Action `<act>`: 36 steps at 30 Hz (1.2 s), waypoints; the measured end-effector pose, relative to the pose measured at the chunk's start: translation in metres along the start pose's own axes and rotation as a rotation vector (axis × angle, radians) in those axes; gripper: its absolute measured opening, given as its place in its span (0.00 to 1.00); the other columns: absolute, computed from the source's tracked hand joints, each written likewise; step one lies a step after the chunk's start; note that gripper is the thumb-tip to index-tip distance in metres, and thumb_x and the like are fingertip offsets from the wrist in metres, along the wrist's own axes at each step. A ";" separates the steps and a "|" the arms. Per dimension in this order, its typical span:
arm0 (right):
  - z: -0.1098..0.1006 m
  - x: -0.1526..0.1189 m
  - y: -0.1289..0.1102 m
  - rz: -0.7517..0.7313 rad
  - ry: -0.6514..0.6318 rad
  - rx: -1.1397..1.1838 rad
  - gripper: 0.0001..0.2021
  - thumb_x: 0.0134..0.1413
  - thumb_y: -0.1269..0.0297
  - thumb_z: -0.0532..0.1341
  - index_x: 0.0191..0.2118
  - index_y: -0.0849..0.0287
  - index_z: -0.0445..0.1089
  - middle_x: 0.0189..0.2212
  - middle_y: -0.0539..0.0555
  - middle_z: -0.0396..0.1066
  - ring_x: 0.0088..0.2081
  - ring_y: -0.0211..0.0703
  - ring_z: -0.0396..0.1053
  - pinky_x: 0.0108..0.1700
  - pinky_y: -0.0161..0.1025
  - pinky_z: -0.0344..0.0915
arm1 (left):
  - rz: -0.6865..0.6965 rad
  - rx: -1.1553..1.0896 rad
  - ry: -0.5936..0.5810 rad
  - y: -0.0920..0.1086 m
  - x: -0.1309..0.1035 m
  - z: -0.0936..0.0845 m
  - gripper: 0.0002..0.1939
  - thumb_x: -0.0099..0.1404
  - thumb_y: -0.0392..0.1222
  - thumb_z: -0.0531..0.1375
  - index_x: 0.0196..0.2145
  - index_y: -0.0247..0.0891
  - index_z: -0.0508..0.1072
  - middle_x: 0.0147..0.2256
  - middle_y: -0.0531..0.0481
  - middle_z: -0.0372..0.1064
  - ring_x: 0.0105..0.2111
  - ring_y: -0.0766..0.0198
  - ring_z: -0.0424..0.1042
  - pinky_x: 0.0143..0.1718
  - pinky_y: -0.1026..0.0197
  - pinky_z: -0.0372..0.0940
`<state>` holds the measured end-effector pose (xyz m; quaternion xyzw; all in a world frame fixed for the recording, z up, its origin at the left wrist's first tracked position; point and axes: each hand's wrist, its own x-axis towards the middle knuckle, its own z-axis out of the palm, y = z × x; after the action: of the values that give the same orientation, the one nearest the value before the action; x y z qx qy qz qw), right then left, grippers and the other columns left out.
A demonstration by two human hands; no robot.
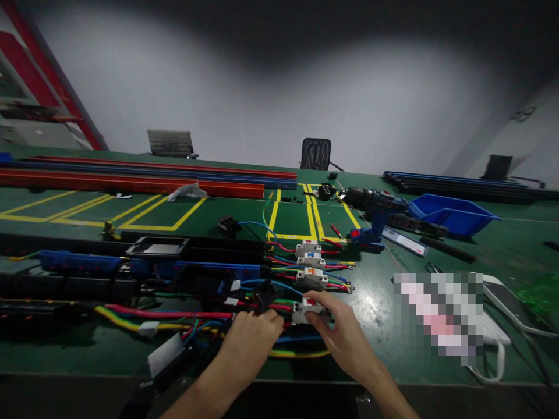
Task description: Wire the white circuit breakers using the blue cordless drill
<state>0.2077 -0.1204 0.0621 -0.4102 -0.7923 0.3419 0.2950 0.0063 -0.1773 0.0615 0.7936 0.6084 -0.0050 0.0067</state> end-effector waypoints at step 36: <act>0.002 -0.002 0.016 -0.058 0.025 0.100 0.12 0.63 0.62 0.61 0.51 0.49 0.72 0.48 0.51 0.74 0.50 0.44 0.71 0.51 0.37 0.65 | 0.121 0.109 0.400 -0.018 -0.013 0.049 0.19 0.69 0.31 0.55 0.54 0.42 0.72 0.51 0.46 0.74 0.37 0.58 0.77 0.32 0.60 0.69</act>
<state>0.2142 -0.1153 0.0478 -0.3761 -0.7820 0.3675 0.3347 -0.0145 -0.1864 0.0122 0.8131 0.5476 0.1201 -0.1569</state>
